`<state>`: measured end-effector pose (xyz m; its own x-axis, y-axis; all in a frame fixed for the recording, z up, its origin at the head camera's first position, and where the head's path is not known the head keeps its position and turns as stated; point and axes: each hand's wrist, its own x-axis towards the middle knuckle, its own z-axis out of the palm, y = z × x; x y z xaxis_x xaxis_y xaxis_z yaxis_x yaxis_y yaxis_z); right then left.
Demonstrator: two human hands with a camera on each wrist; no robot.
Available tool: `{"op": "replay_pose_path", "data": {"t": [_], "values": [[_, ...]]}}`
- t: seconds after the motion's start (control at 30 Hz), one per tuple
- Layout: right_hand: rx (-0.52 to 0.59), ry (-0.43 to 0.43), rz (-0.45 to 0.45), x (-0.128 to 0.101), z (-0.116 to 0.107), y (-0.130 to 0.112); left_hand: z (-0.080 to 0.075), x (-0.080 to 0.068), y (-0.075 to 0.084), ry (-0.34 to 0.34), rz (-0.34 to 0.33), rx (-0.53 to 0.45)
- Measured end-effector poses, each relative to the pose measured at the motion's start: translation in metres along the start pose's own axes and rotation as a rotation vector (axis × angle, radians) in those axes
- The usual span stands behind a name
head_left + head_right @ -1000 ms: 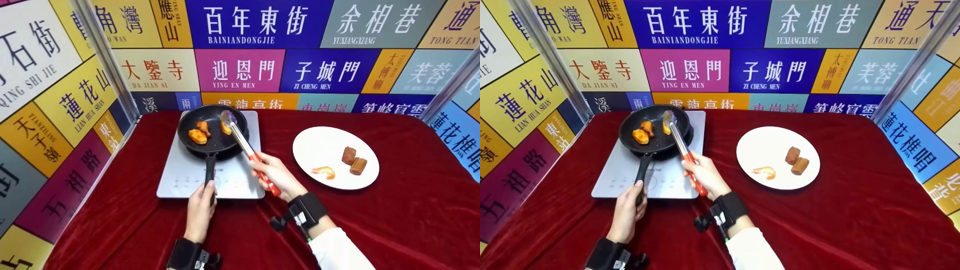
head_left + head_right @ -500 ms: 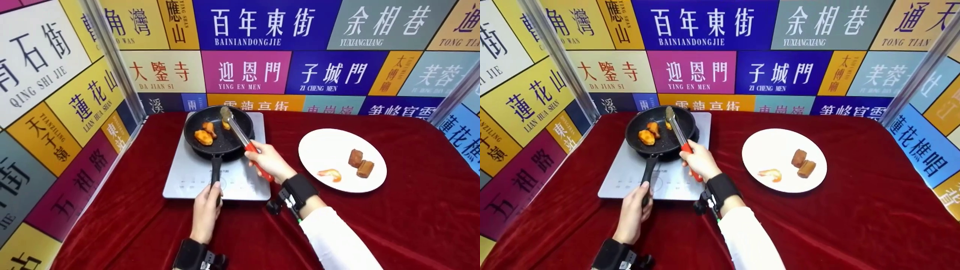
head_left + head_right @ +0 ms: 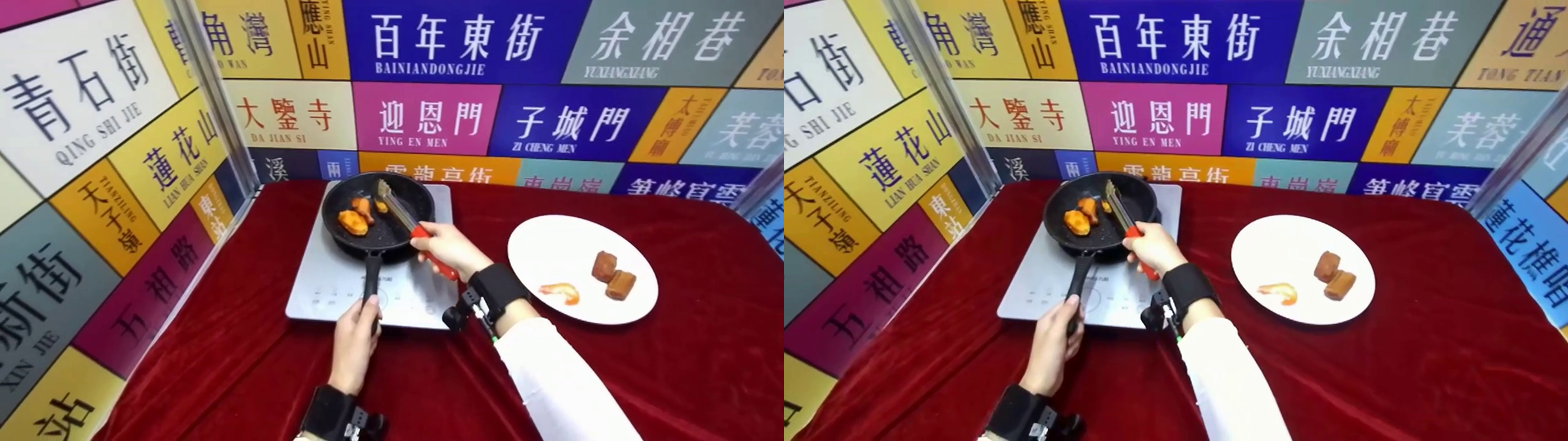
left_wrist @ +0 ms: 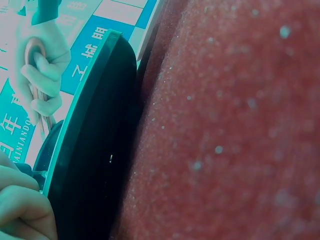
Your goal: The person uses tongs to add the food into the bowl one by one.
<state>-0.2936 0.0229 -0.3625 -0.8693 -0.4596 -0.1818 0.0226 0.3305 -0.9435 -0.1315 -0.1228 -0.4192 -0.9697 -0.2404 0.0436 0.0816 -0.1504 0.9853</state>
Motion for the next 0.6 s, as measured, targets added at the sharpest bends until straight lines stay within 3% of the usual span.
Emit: {"op": "replay_pose_path", "data": {"t": [0.37, 0.6], "values": [[0.007, -0.008, 0.088, 0.0019, 0.0033, -0.0064, 0.0003, -0.0021, -0.0005, 0.007, 0.004, 0.027], [-0.033, 0.009, 0.054, 0.0015, 0.0056, -0.0078, -0.0003, -0.0011, 0.0011, 0.002, 0.031, 0.040]]}}
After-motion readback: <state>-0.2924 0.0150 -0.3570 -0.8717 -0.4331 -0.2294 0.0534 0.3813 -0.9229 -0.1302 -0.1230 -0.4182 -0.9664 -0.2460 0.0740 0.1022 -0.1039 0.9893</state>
